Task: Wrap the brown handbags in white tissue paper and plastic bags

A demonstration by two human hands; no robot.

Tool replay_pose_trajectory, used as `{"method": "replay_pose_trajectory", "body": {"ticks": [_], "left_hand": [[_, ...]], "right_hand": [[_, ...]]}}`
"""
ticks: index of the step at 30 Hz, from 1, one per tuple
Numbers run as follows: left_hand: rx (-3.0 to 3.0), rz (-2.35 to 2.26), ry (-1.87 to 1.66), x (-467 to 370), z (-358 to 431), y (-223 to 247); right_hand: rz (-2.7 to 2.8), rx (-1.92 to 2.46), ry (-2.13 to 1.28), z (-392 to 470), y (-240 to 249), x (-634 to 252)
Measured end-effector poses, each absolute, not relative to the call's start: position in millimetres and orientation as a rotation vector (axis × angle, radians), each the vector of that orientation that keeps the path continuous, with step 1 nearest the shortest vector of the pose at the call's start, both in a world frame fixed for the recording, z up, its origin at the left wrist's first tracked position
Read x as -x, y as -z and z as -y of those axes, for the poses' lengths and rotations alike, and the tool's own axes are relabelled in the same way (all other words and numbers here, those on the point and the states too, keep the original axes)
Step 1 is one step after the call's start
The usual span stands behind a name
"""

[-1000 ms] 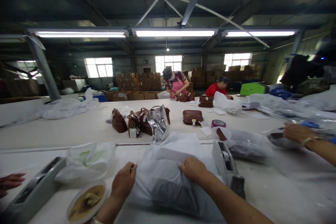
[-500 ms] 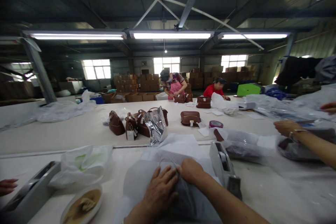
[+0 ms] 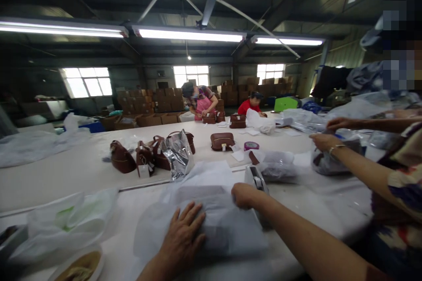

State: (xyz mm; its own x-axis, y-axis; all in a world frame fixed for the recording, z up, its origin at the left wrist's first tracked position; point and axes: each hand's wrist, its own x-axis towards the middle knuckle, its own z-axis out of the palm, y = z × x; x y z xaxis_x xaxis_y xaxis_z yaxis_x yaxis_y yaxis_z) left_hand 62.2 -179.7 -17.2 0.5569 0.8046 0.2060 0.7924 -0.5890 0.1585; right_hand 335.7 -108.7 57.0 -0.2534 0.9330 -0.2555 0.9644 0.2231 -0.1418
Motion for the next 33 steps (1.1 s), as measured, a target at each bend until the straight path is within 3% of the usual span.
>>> {"method": "replay_pose_trajectory", "body": {"ticks": [8, 12, 15, 18, 23, 29, 33], "left_hand": [[-2.781, -1.412, -0.438, -62.0, 176.8, 20.6], [-2.749, -1.421, -0.414, -64.3, 176.6, 18.5], [-2.740, -1.422, -0.378, -67.4, 175.7, 17.1], [-2.758, -1.465, -0.371, -70.3, 173.1, 18.3], [-2.852, -1.439, -0.447, -68.9, 170.0, 21.4], [-2.921, -1.266, -0.383, -44.7, 172.5, 7.4], [-2.775, -1.427, -0.314, -11.0, 161.7, 2.3]], "right_hand": [[-2.314, -2.233, -0.013, 132.5, -70.7, -340.0], [-3.007, -2.123, -0.222, 168.8, -60.8, -302.3], [-3.522, -1.590, 0.131, 190.2, -35.8, -261.6], [-3.560, -1.541, 0.343, 187.2, -8.7, -235.7], [-3.358, -1.722, 0.384, 162.4, 21.3, -235.2], [-3.229, -1.645, 0.305, 161.0, 40.2, -237.7], [-3.153, -1.638, 0.239, 161.6, 46.4, -234.9]]}}
